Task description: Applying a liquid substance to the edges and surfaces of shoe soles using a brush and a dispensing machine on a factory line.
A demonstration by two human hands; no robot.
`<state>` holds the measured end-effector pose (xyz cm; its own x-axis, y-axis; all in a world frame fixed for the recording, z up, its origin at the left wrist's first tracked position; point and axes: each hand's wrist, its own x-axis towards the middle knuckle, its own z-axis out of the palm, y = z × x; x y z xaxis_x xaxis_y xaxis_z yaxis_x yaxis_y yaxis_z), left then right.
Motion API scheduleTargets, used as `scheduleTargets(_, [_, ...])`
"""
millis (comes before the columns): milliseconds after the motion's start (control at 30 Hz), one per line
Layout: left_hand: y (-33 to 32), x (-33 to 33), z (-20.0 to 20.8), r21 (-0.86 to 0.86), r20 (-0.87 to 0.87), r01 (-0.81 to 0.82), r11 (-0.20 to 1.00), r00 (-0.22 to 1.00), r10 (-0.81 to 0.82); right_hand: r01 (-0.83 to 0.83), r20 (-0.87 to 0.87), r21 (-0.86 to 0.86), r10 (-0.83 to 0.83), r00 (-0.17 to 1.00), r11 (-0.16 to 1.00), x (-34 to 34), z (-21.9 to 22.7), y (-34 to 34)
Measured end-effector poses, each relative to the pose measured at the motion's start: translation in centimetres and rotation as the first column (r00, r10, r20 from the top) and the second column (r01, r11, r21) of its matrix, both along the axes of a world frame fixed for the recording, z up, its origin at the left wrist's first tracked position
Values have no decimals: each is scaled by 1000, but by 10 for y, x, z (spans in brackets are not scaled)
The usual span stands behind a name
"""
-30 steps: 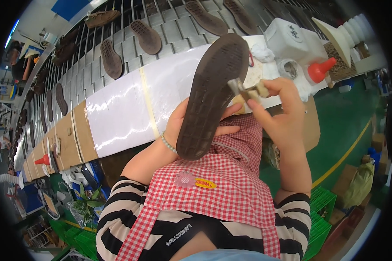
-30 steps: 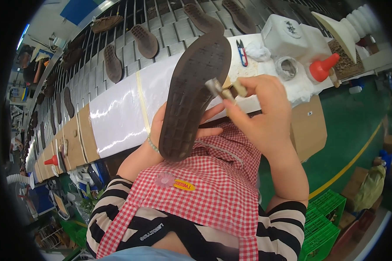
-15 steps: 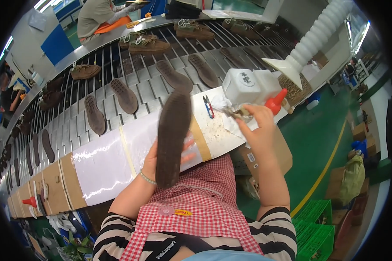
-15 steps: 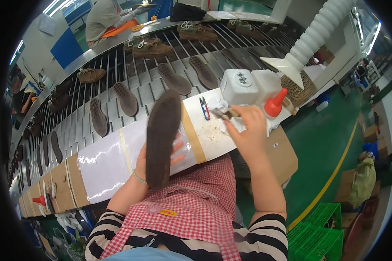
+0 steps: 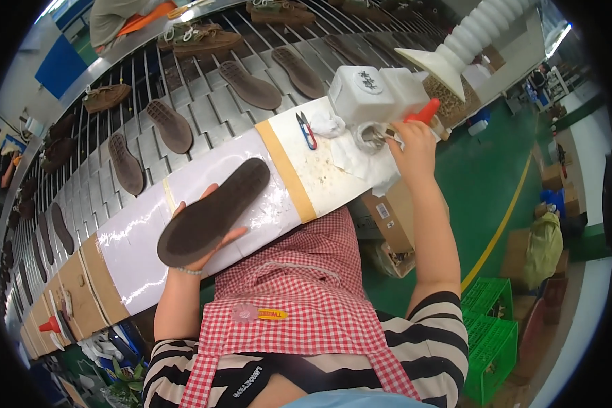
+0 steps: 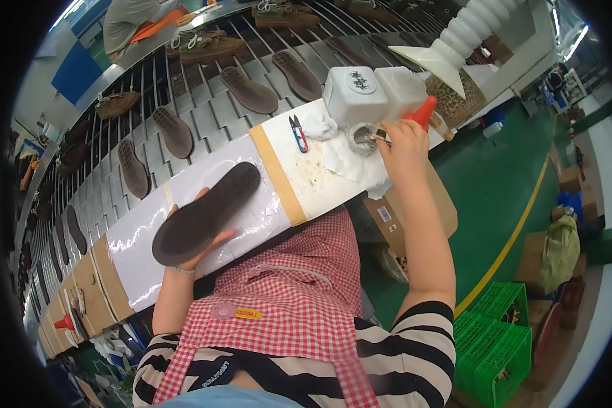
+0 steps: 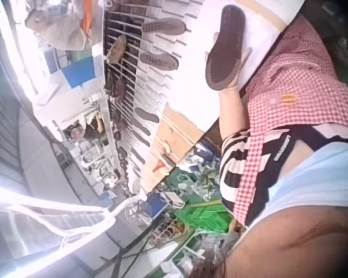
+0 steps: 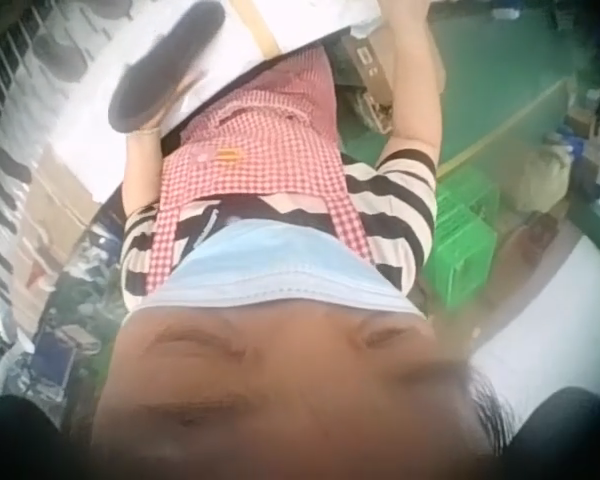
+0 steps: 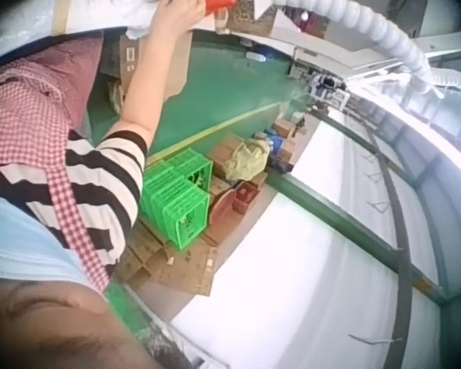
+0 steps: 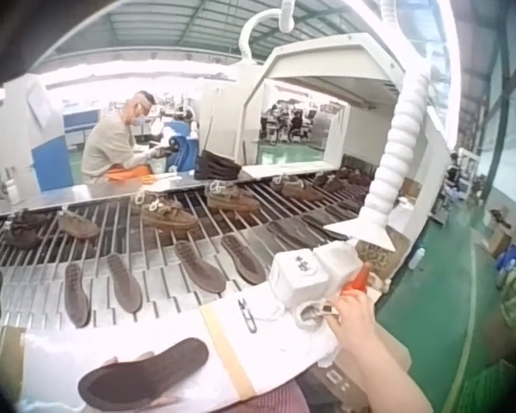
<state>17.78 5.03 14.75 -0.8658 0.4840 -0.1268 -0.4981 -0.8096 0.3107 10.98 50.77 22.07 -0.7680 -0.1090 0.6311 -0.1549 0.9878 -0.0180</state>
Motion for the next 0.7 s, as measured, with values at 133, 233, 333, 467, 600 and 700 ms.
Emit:
scheduleTargets(133, [5, 13, 8, 110, -46, 173, 979, 984, -169, -35, 30, 16, 35, 999, 999, -16, -15, 1])
scheduleTargets(233, [9, 22, 11, 94, 103, 120, 988, 986, -129, -59, 55, 42, 57, 997, 997, -22, -15, -6])
scheduleTargets(333, [20, 27, 21, 77, 205, 41, 996, 977, -56, -83, 92, 58, 77, 993, 995, -24, -13, -13])
scheduleTargets(467, [26, 21, 13, 96, 157, -33, 995, 987, 18, -77, 129, 15, 75, 989, 997, -18, -11, -15])
scheduleTargets(600, [23, 18, -5, 170, 75, 56, 984, 995, -70, -40, 57, -86, 45, 997, 995, -4, -6, -13])
scheduleTargets(700, [26, 19, -11, 168, 167, -21, 986, 986, -7, 105, 219, -248, -50, 974, 963, 5, -5, -3])
